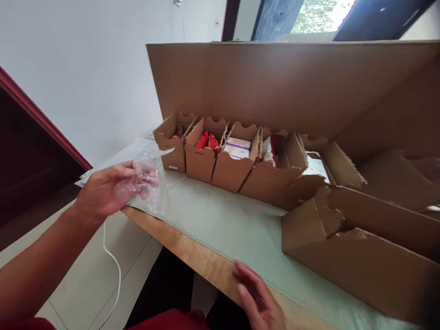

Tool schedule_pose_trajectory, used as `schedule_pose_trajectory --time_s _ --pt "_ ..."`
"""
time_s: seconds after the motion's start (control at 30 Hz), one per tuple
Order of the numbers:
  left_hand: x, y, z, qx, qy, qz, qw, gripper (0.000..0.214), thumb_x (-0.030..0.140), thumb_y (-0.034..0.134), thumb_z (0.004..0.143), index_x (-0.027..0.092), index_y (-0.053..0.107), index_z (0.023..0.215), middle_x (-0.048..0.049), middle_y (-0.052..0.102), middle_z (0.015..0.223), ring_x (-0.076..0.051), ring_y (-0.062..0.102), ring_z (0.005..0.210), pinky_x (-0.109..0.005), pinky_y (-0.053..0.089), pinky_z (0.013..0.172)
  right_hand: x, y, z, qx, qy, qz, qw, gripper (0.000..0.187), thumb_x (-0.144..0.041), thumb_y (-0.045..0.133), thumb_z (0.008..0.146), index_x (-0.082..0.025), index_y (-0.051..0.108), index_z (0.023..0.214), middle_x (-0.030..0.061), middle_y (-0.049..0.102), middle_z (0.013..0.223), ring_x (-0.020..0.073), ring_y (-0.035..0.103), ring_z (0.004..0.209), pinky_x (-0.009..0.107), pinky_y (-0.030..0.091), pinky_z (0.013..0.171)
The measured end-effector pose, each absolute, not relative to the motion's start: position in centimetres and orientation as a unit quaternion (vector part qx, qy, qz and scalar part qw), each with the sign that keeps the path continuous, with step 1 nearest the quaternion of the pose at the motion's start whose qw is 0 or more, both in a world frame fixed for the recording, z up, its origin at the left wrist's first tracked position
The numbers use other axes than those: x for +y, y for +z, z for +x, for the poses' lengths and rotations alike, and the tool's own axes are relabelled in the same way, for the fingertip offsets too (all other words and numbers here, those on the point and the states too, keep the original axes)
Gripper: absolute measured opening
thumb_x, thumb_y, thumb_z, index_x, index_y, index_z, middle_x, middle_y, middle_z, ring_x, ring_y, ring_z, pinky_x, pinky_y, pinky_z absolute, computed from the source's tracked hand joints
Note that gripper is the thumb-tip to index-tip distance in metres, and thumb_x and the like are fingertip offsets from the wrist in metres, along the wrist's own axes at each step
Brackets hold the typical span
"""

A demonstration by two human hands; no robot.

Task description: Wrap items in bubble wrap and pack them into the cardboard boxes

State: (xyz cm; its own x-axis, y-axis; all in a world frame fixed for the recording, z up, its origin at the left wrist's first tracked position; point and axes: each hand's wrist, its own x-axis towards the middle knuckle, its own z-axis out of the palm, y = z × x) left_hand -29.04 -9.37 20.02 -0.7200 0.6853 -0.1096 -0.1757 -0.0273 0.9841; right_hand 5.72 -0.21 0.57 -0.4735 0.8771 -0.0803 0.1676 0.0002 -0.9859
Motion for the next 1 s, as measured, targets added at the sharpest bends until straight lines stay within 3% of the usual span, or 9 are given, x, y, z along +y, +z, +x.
schedule_pose_trajectory --time_s 0.13,0.23,0.33,0.43,0.63,0.7,0.8,0.93,1.0 --pt "-7.9 18.8 -23.6 0.557 0.694 0.249 0.382 0.014 0.034 0.067 0.055 0.020 0.063 0.057 -0.0112 0.074 0.088 -0.034 0.069 0.085 -0.043 0.056 0.062 -1.7 3.4 2.6 -0.466 0.808 -0.277 0.232 0.059 -0.066 0.061 0.089 -0.025 0.066 0.132 0.0185 0.067 0.133 0.0364 0.068 0.115 0.043 0.061 0.075" --pt "-6.9 16.2 -20.6 0.528 0.679 0.275 0.429 0.016 0.036 0.070 0.056 0.023 0.062 0.056 -0.0096 0.076 0.099 -0.035 0.070 0.092 -0.050 0.058 0.078 -1.3 5.1 2.0 -0.387 0.879 -0.177 0.217 0.071 -0.075 0.055 0.086 -0.024 0.061 0.135 0.0204 0.066 0.134 0.0377 0.067 0.117 0.042 0.058 0.069" --pt "-6.6 12.3 -17.4 0.512 0.676 0.266 0.458 0.017 0.036 0.073 0.058 0.022 0.064 0.059 -0.0078 0.077 0.096 -0.029 0.071 0.085 -0.048 0.057 0.083 0.4 6.2 2.3 -0.390 0.843 -0.213 0.303 0.064 -0.074 0.066 0.080 -0.024 0.065 0.121 0.0156 0.072 0.121 0.0329 0.069 0.106 0.041 0.058 0.072" --pt "-7.3 8.0 -13.8 0.519 0.635 0.239 0.520 0.020 0.040 0.073 0.067 0.021 0.069 0.072 -0.0075 0.075 0.084 -0.024 0.069 0.079 -0.041 0.056 0.080 3.1 6.5 3.0 -0.452 0.726 -0.327 0.403 0.056 -0.051 0.082 0.075 -0.024 0.063 0.120 0.0072 0.075 0.100 0.0222 0.069 0.084 0.034 0.055 0.071" --pt "-9.4 5.1 -10.0 0.512 0.324 0.331 0.723 0.030 0.042 0.066 0.081 0.016 0.071 0.094 -0.0093 0.074 0.093 -0.020 0.069 0.082 -0.031 0.052 0.070 8.2 3.4 5.1 -0.561 0.592 -0.431 0.387 0.057 -0.040 0.073 0.073 -0.018 0.056 0.122 -0.0066 0.060 0.067 0.0136 0.055 0.058 0.027 0.045 0.058" --pt "-9.3 6.4 -10.6 0.525 0.246 0.445 0.682 0.024 0.034 0.064 0.082 0.017 0.072 0.098 -0.0072 0.074 0.093 -0.020 0.068 0.083 -0.031 0.052 0.072 9.0 2.2 5.9 -0.608 0.544 -0.458 0.353 0.056 -0.039 0.067 0.073 -0.016 0.056 0.123 -0.0063 0.059 0.066 0.0142 0.054 0.057 0.027 0.044 0.056" --pt "-8.0 8.0 -13.0 0.556 0.239 0.627 0.490 0.023 0.023 0.057 0.086 0.019 0.072 0.103 -0.0062 0.074 0.098 -0.021 0.067 0.092 -0.035 0.053 0.083 9.5 1.6 6.4 -0.700 0.425 -0.497 0.287 0.054 -0.034 0.058 0.080 -0.013 0.055 0.129 -0.0025 0.063 0.070 0.0173 0.059 0.063 0.028 0.044 0.062" --pt "-4.9 7.2 -17.5 0.573 0.242 0.760 0.190 0.031 0.022 0.056 0.089 0.016 0.068 0.117 -0.0155 0.064 0.133 -0.031 0.056 0.127 -0.051 0.043 0.109 9.8 3.0 5.3 -0.786 0.236 -0.554 0.137 0.057 -0.025 0.057 0.087 -0.013 0.050 0.143 0.0064 0.074 0.086 0.0249 0.069 0.079 0.032 0.045 0.070" --pt "-3.5 5.9 -19.6 0.596 0.182 0.773 0.114 0.038 0.026 0.061 0.088 0.014 0.066 0.125 -0.0192 0.057 0.144 -0.037 0.047 0.137 -0.056 0.039 0.113 9.9 3.8 4.7 -0.797 0.164 -0.576 0.069 0.062 -0.024 0.060 0.090 -0.012 0.045 0.149 0.0107 0.076 0.091 0.0290 0.072 0.085 0.034 0.046 0.071"
